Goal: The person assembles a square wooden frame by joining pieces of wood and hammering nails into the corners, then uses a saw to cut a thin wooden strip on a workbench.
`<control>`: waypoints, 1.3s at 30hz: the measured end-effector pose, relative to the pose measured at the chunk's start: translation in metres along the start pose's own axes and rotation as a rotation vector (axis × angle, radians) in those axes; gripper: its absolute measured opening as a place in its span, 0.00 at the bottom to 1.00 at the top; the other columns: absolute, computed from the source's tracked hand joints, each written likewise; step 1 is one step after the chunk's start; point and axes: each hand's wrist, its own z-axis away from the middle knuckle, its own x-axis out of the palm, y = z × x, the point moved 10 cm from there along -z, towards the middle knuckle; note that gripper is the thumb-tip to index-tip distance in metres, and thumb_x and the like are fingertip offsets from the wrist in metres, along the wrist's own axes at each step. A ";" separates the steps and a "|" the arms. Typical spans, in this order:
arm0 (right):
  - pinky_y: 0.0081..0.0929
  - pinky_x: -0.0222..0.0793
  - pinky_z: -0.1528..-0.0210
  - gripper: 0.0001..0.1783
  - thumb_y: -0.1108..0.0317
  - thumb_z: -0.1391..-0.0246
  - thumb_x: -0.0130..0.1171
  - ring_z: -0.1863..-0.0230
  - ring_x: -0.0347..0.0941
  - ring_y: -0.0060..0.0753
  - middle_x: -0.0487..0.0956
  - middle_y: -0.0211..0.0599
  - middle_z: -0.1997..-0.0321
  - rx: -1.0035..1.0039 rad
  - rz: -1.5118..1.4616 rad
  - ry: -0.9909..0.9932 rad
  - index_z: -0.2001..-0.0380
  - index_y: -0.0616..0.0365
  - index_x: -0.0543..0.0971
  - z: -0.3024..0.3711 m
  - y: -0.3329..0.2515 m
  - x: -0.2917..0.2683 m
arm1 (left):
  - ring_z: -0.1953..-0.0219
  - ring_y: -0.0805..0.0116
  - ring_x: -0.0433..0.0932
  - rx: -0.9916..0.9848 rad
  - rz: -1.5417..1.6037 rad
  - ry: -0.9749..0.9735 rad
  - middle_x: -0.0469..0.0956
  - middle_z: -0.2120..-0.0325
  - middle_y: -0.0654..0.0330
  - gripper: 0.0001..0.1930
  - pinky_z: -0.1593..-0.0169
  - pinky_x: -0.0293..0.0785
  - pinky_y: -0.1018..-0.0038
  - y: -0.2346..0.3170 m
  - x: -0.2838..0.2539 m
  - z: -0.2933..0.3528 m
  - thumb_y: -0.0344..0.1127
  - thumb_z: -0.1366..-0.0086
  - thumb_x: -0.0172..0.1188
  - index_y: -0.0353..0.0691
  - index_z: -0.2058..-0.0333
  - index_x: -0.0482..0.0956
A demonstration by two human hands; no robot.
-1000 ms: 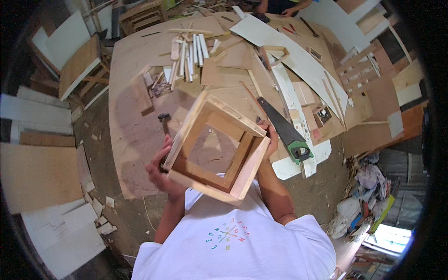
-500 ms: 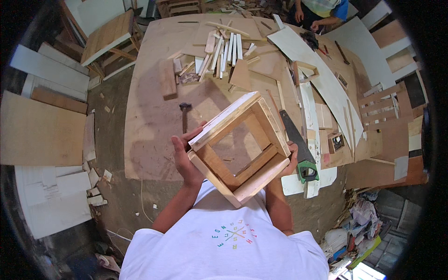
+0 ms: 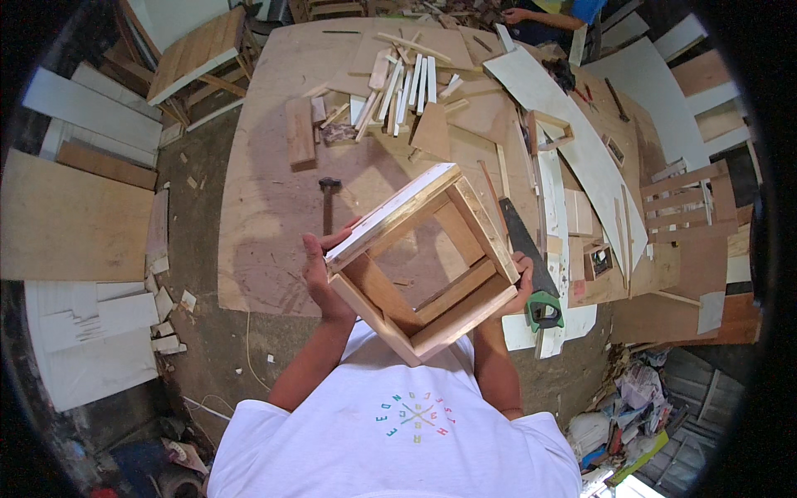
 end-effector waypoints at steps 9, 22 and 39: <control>0.52 0.65 0.38 0.20 0.51 0.31 0.38 0.62 0.71 0.40 0.65 0.34 0.70 0.037 -0.051 0.011 0.73 0.53 0.63 -0.005 -0.016 0.026 | 0.45 0.43 0.78 0.236 0.024 -0.177 0.78 0.49 0.32 0.39 0.34 0.69 0.51 0.004 -0.014 -0.009 0.62 0.21 0.28 0.30 0.62 0.79; 0.55 0.76 0.44 0.26 0.50 0.36 0.44 0.63 0.79 0.46 0.71 0.39 0.73 -0.051 -0.166 -0.117 0.76 0.62 0.76 -0.024 -0.031 0.053 | 0.46 0.42 0.79 0.302 -0.014 -0.101 0.79 0.57 0.38 0.41 0.34 0.68 0.43 0.049 -0.001 -0.013 0.66 0.23 0.24 0.33 0.68 0.74; 0.62 0.75 0.44 0.27 0.51 0.33 0.44 0.68 0.77 0.46 0.68 0.37 0.77 0.104 -0.064 0.021 0.82 0.59 0.70 -0.042 -0.013 0.037 | 0.57 0.58 0.77 0.357 -0.169 -0.152 0.78 0.63 0.53 0.36 0.43 0.72 0.54 0.007 -0.035 -0.032 0.65 0.22 0.31 0.37 0.62 0.78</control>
